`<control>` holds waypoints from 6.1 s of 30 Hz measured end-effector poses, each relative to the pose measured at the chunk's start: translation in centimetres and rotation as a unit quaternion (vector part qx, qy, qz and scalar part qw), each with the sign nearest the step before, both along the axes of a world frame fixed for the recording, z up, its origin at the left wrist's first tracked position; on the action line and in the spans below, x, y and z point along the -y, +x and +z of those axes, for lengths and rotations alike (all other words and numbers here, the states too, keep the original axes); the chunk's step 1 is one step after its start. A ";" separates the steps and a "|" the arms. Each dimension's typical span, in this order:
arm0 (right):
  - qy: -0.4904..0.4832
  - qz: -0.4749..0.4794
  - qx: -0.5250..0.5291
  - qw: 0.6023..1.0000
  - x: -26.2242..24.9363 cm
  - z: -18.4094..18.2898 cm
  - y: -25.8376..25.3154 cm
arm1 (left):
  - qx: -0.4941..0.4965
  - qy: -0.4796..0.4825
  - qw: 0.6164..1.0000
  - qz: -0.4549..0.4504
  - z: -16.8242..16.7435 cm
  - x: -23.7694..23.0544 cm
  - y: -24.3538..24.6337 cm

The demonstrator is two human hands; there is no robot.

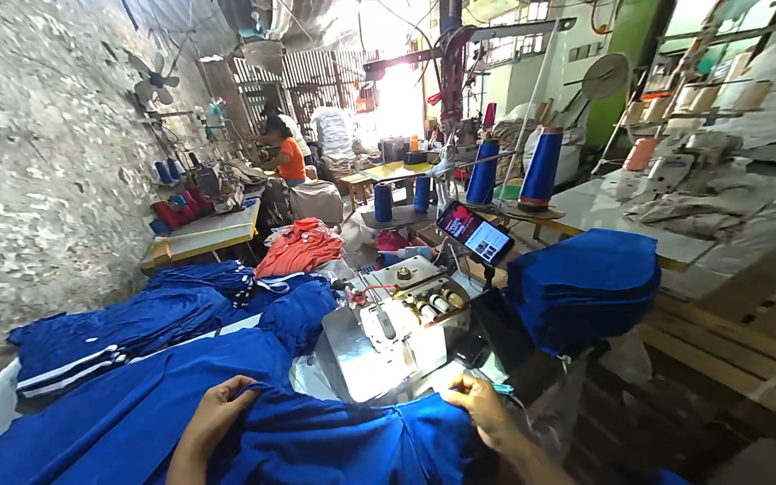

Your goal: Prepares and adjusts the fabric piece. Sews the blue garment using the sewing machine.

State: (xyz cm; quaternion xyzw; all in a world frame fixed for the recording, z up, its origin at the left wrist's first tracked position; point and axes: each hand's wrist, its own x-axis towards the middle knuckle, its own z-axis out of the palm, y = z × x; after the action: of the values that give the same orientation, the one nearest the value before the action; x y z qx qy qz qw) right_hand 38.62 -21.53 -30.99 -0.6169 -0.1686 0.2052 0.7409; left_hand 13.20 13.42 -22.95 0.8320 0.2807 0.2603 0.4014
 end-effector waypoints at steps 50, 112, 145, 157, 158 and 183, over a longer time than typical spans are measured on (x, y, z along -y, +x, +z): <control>-0.475 -0.174 0.562 0.654 -3.0 32.0 19.3 | 0.129 0.251 0.951 0.123 -3.3 1.4 2.3; -0.282 -0.167 0.555 0.765 -5.1 9.6 0.0 | 0.011 0.191 0.969 0.153 -2.4 2.4 2.1; -0.186 0.320 0.057 0.927 -5.6 9.2 -3.4 | -0.032 0.257 0.951 0.169 -1.7 3.7 3.1; -0.195 0.263 0.129 0.936 -6.9 8.0 -3.0 | -0.037 0.244 0.955 0.164 -1.6 3.5 3.0; -0.201 0.260 0.153 0.932 -6.9 7.7 -2.8 | -0.038 0.244 0.956 0.161 -1.7 3.5 2.9; -0.358 0.234 0.354 0.832 -5.5 8.4 -3.6 | -0.040 0.226 0.959 0.166 -1.5 3.4 2.9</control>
State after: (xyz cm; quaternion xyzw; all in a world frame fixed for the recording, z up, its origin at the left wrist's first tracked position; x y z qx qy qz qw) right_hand 35.03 -15.99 -22.62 -0.8114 -0.4737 0.1860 0.2874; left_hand 16.07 9.98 -24.45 0.8528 0.3642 0.3462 0.1422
